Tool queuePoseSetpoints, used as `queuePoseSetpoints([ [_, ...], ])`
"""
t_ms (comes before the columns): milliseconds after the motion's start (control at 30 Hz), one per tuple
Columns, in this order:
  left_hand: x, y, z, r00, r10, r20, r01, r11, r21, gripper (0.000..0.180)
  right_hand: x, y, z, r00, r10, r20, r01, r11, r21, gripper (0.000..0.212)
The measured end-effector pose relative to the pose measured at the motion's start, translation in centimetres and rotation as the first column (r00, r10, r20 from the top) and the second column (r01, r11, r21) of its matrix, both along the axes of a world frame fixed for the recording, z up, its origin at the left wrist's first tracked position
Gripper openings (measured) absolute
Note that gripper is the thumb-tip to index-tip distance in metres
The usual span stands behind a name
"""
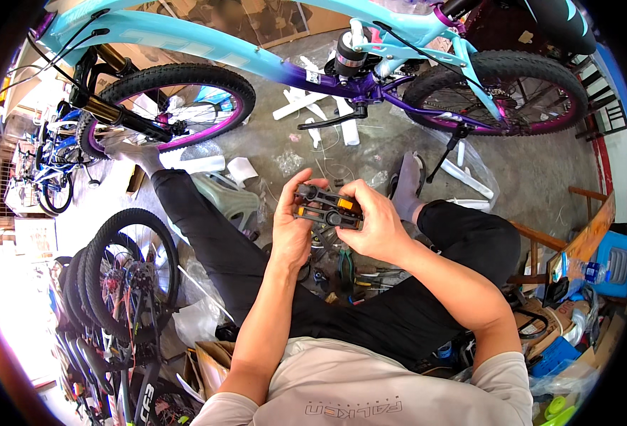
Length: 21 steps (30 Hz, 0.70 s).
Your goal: The person unpacks a pair of bicycle pedals from a plastic bag and installs them onto the crank arms of a bicycle. They use a hex wrench to tighten the bolts securing the pedals to the crank arms.
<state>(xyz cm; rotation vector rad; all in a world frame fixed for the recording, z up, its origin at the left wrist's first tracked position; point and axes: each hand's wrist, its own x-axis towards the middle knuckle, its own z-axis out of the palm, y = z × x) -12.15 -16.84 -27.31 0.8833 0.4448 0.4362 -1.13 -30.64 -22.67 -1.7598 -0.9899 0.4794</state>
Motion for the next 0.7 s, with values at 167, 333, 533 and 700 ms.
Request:
queuePoseSetpoints([
  [167,0.0,-0.1,-0.2,1.000,-0.029,-0.006,0.029,0.999,0.031,0.057,0.2,-0.1,-0.4,1.000,0.002,0.024,-0.002,1.000,0.008,0.045],
  [333,0.4,-0.3,0.2,1.000,-0.016,0.003,0.016,0.999,0.052,0.062,0.6,-0.2,-0.5,0.995,0.037,0.089,-0.040,0.999,0.035,0.046],
  [533,0.5,-0.7,0.2,0.990,-0.029,0.138,0.050,0.987,-0.150,0.050,1.3,-0.2,-1.4,0.989,0.140,-0.046,-0.120,0.948,0.295,0.058],
  [700,1.0,-0.7,1.2,0.970,-0.103,0.218,0.115,0.992,-0.046,0.050,2.3,0.1,-1.6,0.983,0.175,-0.049,-0.133,0.878,0.461,0.067],
])
